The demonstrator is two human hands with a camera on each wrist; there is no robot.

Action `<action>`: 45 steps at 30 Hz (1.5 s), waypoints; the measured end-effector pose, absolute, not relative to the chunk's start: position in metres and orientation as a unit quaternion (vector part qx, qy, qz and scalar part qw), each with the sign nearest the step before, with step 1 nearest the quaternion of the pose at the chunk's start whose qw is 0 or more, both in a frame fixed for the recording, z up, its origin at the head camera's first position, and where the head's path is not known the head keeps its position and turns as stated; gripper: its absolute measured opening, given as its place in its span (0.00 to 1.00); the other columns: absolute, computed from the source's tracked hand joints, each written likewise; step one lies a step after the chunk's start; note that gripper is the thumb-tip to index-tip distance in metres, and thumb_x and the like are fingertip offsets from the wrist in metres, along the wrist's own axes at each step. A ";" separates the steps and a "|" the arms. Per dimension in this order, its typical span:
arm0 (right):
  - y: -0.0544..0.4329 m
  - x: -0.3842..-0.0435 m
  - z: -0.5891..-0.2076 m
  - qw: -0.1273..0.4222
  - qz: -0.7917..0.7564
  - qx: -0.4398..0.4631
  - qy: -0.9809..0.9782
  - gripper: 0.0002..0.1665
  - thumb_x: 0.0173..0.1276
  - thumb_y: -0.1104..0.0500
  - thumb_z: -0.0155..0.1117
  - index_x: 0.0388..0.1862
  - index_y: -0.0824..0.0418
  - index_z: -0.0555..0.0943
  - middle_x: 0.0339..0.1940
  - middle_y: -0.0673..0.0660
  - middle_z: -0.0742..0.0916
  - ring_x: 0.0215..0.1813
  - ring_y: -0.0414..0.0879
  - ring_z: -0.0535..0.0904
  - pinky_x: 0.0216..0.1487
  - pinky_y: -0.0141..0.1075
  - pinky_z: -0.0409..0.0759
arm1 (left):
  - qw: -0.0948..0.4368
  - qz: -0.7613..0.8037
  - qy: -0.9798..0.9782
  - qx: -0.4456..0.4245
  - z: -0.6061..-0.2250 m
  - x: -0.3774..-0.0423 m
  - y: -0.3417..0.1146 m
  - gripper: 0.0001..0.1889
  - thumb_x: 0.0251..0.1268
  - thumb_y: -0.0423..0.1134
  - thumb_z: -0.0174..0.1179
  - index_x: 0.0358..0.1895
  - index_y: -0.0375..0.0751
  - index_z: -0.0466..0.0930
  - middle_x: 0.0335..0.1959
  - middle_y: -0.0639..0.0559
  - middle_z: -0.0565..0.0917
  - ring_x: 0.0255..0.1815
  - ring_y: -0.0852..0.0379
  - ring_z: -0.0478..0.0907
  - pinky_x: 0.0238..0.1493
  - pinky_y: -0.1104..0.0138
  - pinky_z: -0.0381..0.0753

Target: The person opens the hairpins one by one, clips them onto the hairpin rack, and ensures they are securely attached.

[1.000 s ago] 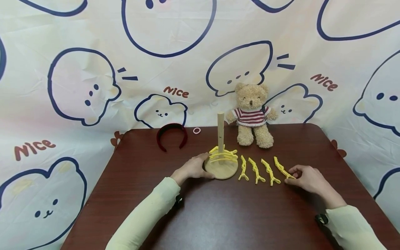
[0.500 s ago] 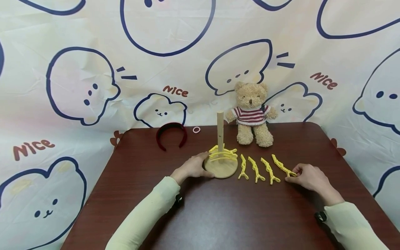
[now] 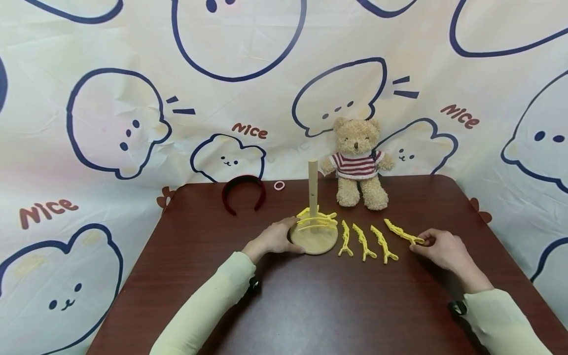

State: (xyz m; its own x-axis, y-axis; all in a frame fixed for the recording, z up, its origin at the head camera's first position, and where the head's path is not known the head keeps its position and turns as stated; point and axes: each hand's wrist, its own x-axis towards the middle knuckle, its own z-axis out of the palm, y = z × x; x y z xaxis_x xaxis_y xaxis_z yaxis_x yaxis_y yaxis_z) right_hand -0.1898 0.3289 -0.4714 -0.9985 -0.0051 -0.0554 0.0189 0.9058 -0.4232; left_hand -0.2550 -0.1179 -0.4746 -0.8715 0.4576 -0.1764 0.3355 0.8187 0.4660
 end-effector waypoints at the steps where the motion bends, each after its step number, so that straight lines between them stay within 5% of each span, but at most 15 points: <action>1: 0.329 -0.190 -0.471 0.021 -0.218 0.005 0.976 0.30 0.61 0.40 0.72 0.45 0.66 0.83 0.34 0.58 0.84 0.34 0.48 0.75 0.32 0.35 0.68 | 0.141 0.215 0.943 0.212 -0.475 -0.255 -0.118 0.52 0.51 0.60 0.74 0.78 0.45 0.59 0.79 0.45 0.63 0.78 0.43 0.61 0.76 0.47 0.61; 17: 0.312 -0.194 -0.456 -0.057 -0.251 -0.033 0.966 0.27 0.64 0.41 0.71 0.49 0.62 0.86 0.34 0.56 0.90 0.34 0.43 0.82 0.33 0.35 0.75 | 0.136 0.215 0.942 0.218 -0.478 -0.255 -0.118 0.52 0.51 0.59 0.74 0.77 0.44 0.60 0.78 0.43 0.63 0.79 0.44 0.60 0.77 0.46 0.59; 45: 0.250 -0.212 -0.425 -0.077 -0.324 -0.104 0.937 0.25 0.62 0.41 0.72 0.51 0.56 0.86 0.34 0.51 0.90 0.34 0.42 0.84 0.33 0.31 0.80 | 0.143 0.214 0.944 0.206 -0.476 -0.255 -0.117 0.52 0.51 0.60 0.74 0.78 0.46 0.59 0.79 0.45 0.62 0.78 0.43 0.61 0.76 0.49 0.63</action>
State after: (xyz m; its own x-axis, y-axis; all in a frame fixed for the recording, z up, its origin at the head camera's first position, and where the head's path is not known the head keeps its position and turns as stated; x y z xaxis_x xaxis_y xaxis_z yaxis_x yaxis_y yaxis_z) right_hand -0.2115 0.2505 -0.4246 -0.9665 -0.1448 0.2118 -0.2447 0.7682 -0.5916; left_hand -0.2549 -0.1174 -0.4760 -0.8738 0.4509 -0.1820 0.3283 0.8232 0.4631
